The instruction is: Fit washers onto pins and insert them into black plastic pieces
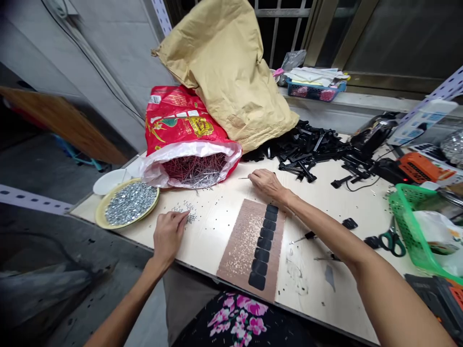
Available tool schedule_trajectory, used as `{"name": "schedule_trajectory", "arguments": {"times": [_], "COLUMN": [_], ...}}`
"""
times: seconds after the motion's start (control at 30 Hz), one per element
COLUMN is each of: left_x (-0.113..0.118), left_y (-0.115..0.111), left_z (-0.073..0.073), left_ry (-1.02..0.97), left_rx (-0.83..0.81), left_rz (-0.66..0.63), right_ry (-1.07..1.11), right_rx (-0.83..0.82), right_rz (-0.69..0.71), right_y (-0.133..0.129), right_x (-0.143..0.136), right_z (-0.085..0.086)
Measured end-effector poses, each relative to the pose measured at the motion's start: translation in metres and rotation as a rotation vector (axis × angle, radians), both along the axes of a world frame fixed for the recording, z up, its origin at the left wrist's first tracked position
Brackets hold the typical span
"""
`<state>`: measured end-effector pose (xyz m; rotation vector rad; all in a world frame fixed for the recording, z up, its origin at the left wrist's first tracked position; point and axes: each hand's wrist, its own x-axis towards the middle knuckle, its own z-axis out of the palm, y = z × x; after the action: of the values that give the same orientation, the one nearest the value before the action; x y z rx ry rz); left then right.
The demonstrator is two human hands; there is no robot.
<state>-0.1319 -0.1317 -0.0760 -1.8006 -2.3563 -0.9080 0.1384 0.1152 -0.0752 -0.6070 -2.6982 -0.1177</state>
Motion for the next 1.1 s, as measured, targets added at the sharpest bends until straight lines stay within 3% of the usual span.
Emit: {"name": "schedule_trajectory", "arguments": {"times": [0.17,0.27,0.37,0.5,0.67,0.73,0.87,1.1], "left_x": [-0.011,-0.018,-0.022,-0.012,0.041,0.065,0.094,0.105], "left_y": [0.033,0.039,0.041,0.040,0.037,0.035,0.035,0.038], "left_z": [-0.002,-0.003,-0.001,0.013,0.038,0.045,0.051,0.053], "left_ry": [0.226,0.304,0.259,-0.061,-0.968,-1.155,-1.245,-1.221], "left_rx": [-0.153,-0.200,-0.191,-0.110,-0.075,-0.022,0.064,0.084], "left_rz": [-0.152,-0.263,-0.297,-0.242,-0.165,-0.174,-0.164,-0.153], "right_ry": [0.260,0.327,0.423,0.548,0.501,0.449,0.407,0.428], "right_rx": [-0.080,-0.140,-0.238,-0.397,-0.464,-0.459,-0.437,-0.417], "right_rz": [-0.065,-0.086,-0.133,-0.179,-0.147,-0.168,-0.207,-0.232], "right_y": [-0.052,-0.083,-0.109,-0.139,-0.165,-0.169,-0.169,-0.168], "right_x": [0.026,0.037,0.040,0.027,0.001,-0.005,-0.005,0.006], "right_z": [0.026,0.032,0.034,0.038,0.051,0.054,0.053,0.049]}}
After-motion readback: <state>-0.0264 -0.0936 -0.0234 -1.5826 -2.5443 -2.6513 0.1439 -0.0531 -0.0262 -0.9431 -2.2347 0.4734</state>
